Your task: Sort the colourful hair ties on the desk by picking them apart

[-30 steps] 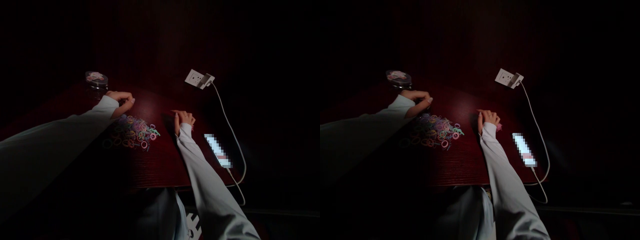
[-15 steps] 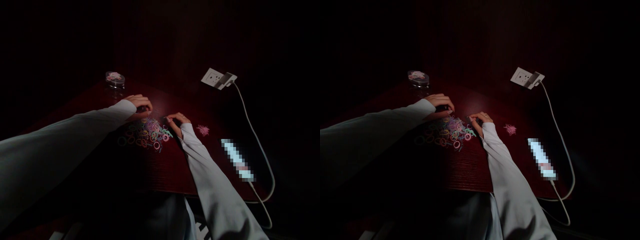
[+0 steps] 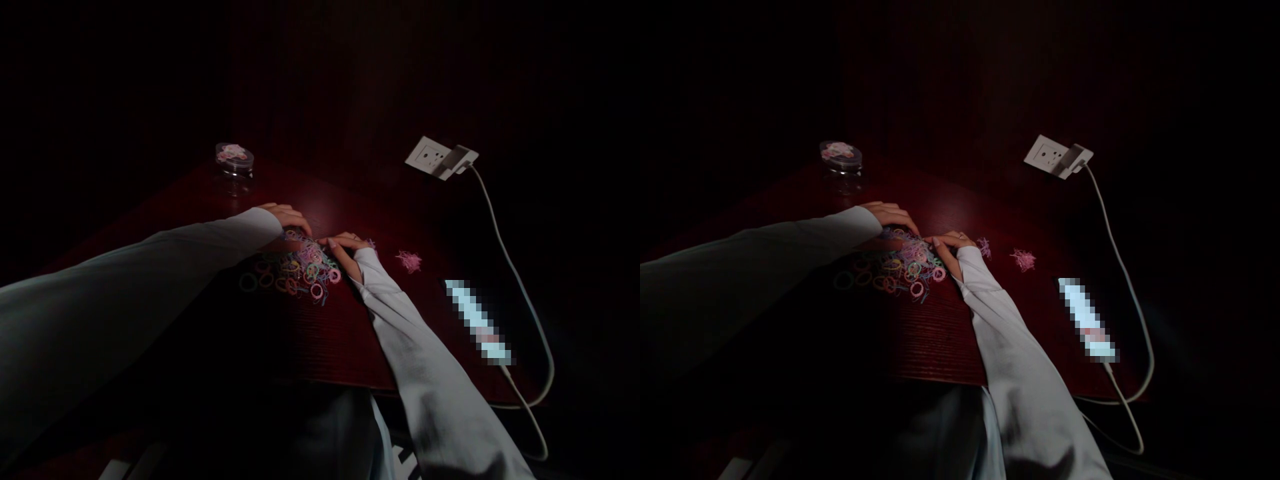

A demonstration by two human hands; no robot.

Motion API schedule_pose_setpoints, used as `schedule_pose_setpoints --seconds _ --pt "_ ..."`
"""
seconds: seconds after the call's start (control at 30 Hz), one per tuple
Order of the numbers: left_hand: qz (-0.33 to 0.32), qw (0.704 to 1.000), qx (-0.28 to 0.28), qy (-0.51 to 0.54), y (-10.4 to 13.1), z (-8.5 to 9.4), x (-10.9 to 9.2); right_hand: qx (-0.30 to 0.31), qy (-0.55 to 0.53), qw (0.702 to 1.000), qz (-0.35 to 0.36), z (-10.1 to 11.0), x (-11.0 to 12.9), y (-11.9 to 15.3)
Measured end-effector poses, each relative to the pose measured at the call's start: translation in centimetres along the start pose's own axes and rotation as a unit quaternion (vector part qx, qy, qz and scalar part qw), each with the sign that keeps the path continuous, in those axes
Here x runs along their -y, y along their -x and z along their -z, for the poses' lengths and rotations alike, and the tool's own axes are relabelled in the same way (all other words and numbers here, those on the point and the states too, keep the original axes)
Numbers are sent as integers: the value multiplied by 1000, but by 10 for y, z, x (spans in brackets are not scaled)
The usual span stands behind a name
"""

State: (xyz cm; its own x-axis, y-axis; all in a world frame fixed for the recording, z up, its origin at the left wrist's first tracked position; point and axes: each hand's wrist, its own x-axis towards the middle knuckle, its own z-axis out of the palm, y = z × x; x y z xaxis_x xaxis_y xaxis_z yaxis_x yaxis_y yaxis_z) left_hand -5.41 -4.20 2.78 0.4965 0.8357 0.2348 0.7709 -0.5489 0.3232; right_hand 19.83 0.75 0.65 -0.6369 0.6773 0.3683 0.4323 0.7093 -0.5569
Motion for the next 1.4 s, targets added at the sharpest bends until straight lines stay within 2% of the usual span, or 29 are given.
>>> schedule_pose_setpoints --seconds 0.13,0.3,0.6,0.8,1.0,1.4 --pt "-5 1000 -4 -9 0 -1 -2 -18 -36 999 -28 9 8 1" --pt "-18 1000 -17 -14 -2 -5 1 -38 -29 999 -21 4 8 0" --pt "-31 999 13 -8 0 4 -2 -7 25 999 19 -1 14 -1" --pt "-21 999 -25 -2 -1 -4 0 -7 27 999 17 -2 14 -2" --pt "-28 997 -60 28 -1 -1 -6 -46 -4 999 -1 -4 12 -3" --pt "-88 989 -111 48 -3 -3 -10 -106 -86 991 -12 -8 6 -8"
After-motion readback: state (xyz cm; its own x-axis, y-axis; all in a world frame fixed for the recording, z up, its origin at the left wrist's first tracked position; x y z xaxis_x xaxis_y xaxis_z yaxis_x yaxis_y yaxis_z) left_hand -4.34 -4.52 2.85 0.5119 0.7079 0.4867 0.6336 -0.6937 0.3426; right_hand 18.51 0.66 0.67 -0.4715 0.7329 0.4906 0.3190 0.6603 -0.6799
